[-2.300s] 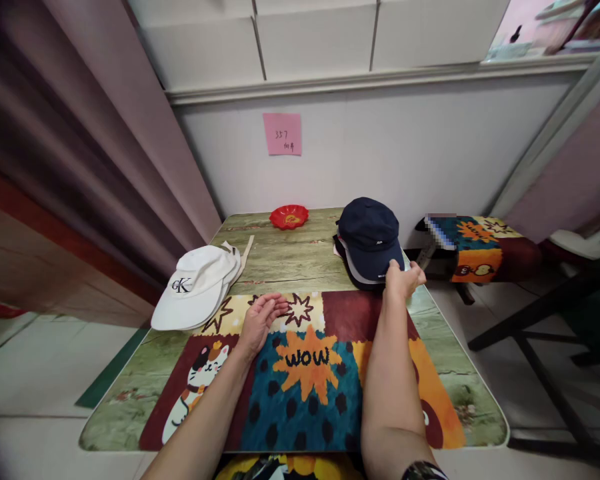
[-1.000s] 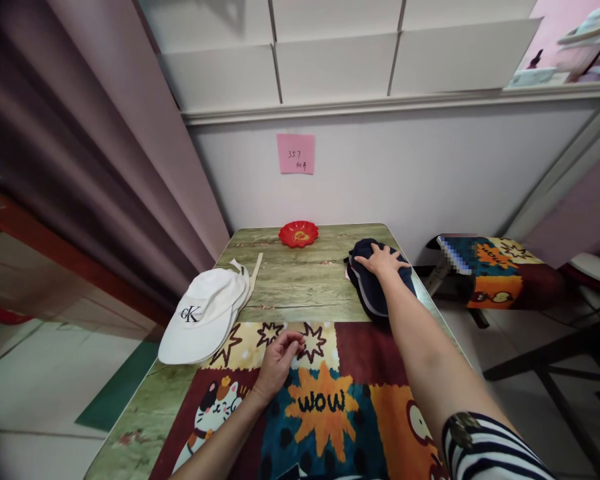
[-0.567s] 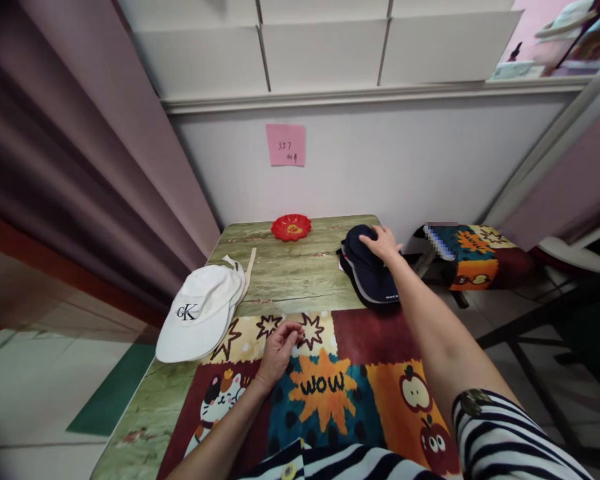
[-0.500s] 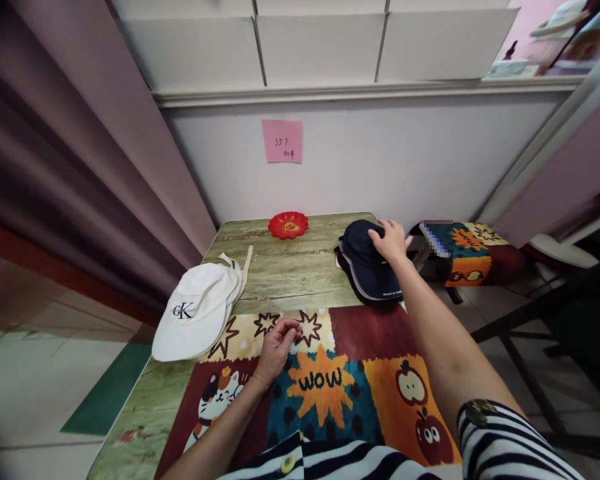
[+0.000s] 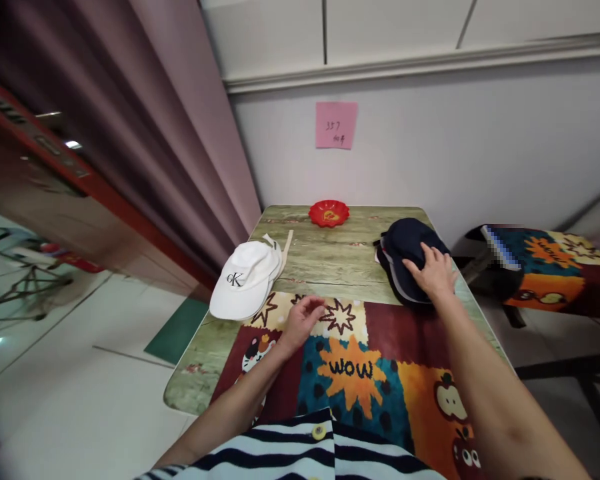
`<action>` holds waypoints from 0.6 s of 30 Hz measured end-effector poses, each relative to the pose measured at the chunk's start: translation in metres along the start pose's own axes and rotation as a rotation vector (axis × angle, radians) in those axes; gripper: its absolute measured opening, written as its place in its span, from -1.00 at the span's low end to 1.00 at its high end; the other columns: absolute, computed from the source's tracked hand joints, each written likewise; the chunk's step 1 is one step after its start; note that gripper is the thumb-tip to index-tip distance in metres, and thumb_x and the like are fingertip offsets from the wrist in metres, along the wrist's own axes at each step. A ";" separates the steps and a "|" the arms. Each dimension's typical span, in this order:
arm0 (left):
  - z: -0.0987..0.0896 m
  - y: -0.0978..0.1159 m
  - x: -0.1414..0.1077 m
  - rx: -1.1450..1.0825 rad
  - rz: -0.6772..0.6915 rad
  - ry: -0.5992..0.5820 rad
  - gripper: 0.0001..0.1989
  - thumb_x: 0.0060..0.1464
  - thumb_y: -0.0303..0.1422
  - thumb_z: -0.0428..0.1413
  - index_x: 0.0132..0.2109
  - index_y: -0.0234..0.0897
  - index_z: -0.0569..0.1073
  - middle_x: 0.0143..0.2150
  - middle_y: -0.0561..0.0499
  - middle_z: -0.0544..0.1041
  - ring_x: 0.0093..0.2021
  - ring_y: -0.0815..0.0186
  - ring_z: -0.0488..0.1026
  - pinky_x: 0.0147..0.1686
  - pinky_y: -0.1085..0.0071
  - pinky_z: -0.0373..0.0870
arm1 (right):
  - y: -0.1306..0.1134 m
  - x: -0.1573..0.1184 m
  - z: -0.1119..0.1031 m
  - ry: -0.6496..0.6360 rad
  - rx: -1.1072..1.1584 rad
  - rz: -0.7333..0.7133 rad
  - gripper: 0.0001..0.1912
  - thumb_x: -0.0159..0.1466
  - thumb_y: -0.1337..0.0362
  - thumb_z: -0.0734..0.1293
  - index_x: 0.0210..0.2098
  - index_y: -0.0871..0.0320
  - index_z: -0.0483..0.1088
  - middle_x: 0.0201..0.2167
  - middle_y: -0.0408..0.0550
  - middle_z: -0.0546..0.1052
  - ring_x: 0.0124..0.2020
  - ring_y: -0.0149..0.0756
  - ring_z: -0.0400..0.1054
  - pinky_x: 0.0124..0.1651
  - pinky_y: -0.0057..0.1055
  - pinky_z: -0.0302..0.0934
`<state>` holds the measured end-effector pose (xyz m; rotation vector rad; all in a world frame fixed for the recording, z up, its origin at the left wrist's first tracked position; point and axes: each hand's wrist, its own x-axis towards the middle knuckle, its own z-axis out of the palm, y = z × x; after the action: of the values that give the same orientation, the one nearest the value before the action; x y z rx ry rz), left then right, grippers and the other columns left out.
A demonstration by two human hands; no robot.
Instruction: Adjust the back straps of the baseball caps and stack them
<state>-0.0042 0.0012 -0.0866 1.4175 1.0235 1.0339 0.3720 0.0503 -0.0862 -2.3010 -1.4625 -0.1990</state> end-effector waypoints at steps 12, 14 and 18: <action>-0.177 0.066 0.055 0.947 0.072 0.771 -0.66 0.07 -0.15 0.23 -0.09 -0.27 0.52 -0.01 -0.23 0.53 0.07 0.01 0.42 0.11 0.16 0.30 | -0.081 -0.108 -0.035 0.120 0.504 -0.211 -0.47 0.32 -0.01 0.23 0.16 0.14 0.40 0.20 0.21 0.45 0.24 0.05 0.33 0.28 0.04 0.21; -0.185 0.065 0.064 1.003 -0.105 0.722 -0.64 0.08 -0.07 0.20 -0.14 -0.27 0.53 -0.06 -0.25 0.55 0.02 -0.03 0.45 0.02 0.16 0.32 | -0.088 -0.119 -0.034 0.049 0.579 -0.224 -0.57 0.31 0.00 0.25 0.03 0.11 0.48 0.14 0.17 0.50 0.17 0.01 0.41 0.18 -0.03 0.32; -0.187 0.068 0.076 1.012 -0.270 0.635 -0.81 0.08 -0.19 0.16 -0.36 -0.22 0.51 -0.26 -0.14 0.57 -0.21 0.09 0.48 -0.21 0.29 0.29 | -0.093 -0.130 -0.044 -0.042 0.641 -0.230 -0.64 0.32 0.01 0.27 -0.08 0.08 0.54 0.07 0.11 0.57 0.09 -0.01 0.47 0.15 -0.03 0.35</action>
<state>-0.1617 0.1173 -0.0012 1.6556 2.3610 0.7805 0.2359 -0.0416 -0.0646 -1.6348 -1.5293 0.2278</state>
